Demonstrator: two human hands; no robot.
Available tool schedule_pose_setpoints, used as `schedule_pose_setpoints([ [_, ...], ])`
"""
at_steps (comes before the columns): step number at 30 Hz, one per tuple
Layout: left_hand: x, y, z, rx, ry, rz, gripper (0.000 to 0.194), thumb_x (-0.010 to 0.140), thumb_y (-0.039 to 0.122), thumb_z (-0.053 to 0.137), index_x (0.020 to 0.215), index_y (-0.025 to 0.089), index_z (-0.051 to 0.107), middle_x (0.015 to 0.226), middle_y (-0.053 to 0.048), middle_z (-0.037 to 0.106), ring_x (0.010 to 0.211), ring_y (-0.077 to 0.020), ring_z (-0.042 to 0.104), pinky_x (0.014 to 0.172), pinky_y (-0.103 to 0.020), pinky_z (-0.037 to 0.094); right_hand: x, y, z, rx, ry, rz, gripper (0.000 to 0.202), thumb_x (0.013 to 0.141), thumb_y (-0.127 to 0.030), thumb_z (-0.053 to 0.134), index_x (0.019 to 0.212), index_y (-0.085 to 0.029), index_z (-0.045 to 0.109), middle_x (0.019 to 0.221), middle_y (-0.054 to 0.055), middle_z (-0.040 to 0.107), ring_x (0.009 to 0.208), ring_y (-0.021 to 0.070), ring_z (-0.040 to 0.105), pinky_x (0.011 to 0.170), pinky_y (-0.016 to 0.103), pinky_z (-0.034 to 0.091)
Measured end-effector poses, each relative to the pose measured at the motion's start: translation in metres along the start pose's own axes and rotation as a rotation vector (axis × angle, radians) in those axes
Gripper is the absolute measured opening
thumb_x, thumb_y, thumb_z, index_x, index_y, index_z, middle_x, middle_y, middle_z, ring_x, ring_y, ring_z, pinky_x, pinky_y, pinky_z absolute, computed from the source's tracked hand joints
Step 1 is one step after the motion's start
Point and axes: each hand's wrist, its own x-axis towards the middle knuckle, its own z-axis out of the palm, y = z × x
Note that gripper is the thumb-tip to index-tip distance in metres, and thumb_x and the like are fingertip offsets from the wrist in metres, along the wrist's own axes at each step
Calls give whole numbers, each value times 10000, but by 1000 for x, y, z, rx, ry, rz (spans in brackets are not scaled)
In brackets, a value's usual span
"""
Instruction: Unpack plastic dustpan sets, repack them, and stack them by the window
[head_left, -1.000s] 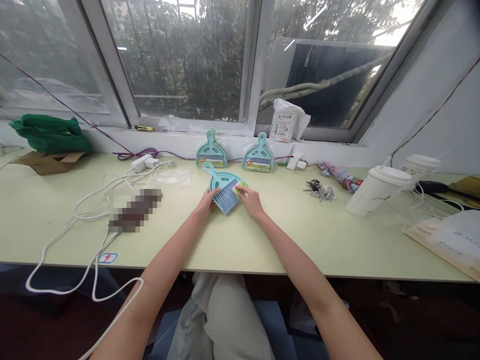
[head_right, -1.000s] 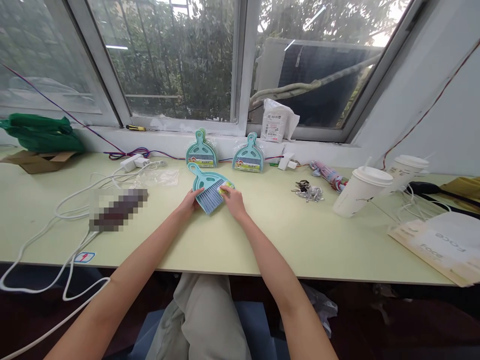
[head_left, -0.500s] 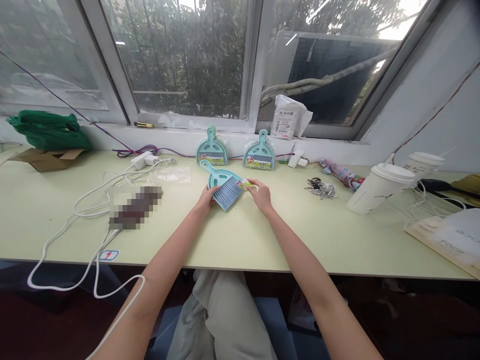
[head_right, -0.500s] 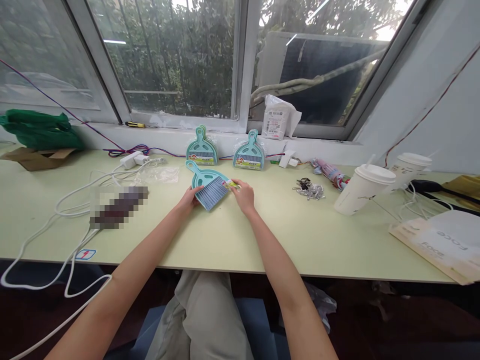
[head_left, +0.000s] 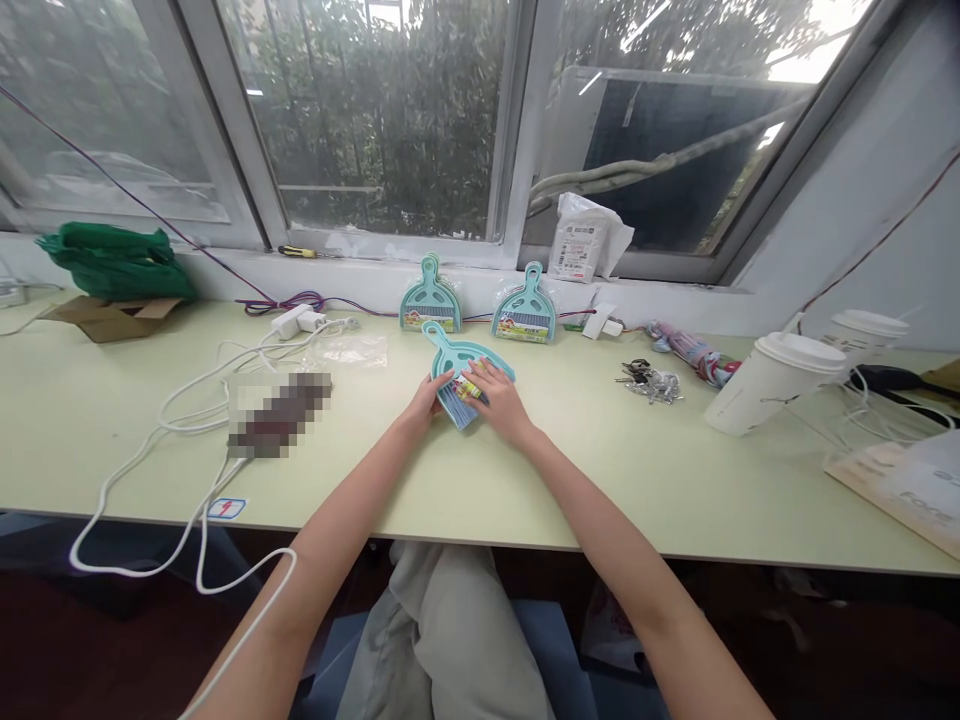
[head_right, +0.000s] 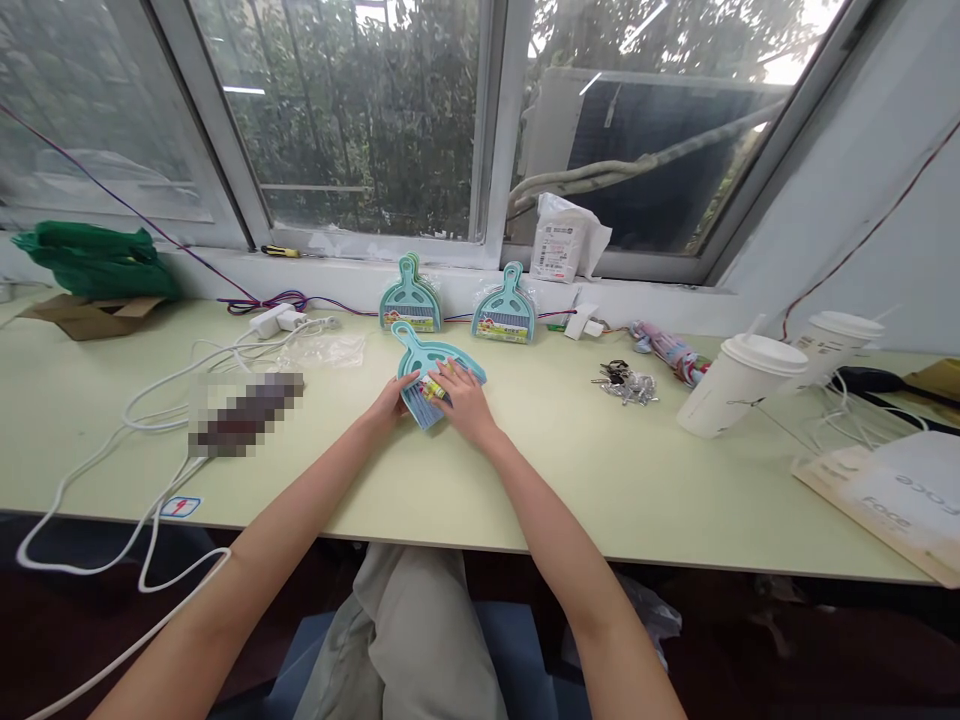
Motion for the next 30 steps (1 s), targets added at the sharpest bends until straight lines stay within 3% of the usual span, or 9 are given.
schedule_pose_setpoints([
  [2,-2,2,2,-4,-11,5,380,691,377,753,997,180,643,882,-64,718,764,-200,679,641,-272,542,-1,1,7,-51,-71,26,522,942,-416,424,1445,-282,380,1546,2,296,1468,213,150,1186,489,104],
  [5,-3,3,1,-18,-22,9,381,699,394,750,994,175,649,904,-72,721,782,-207,682,654,-281,547,-1,6,7,-66,-57,90,589,950,-491,361,1493,-285,262,1563,15,251,1476,217,102,1178,534,44],
  [10,-1,3,-1,-18,-20,7,452,680,399,771,1049,184,625,953,-78,719,815,-224,689,668,-302,554,-2,13,3,-82,-158,134,678,924,-609,284,1513,-298,158,1594,21,109,1481,250,-3,1125,642,-40],
  [15,-1,1,0,-9,-23,8,446,648,349,794,1020,184,609,915,-62,711,799,-206,683,691,-301,558,-3,14,11,-61,-202,184,691,927,-630,156,1520,-297,39,1598,30,-17,1476,245,-74,1101,667,-64],
  [20,3,-2,-4,10,-43,27,468,603,254,790,1019,177,591,955,-67,693,778,-184,672,622,-267,544,-3,8,15,-75,-239,135,735,906,-663,222,1519,-303,36,1595,26,-48,1472,268,-93,1091,679,-62],
  [24,4,-2,-4,8,-26,38,490,561,148,766,1010,174,571,962,-64,684,789,-185,671,656,-282,549,-3,7,12,-104,-249,111,733,903,-656,262,1516,-325,34,1598,17,-36,1471,274,-97,1092,678,-48],
  [30,0,1,-2,40,-53,49,514,555,157,789,1019,171,568,945,-57,680,802,-192,673,729,-322,557,-4,13,8,-125,-244,149,725,902,-648,267,1516,-332,46,1599,11,-41,1473,277,-89,1090,683,-42],
])
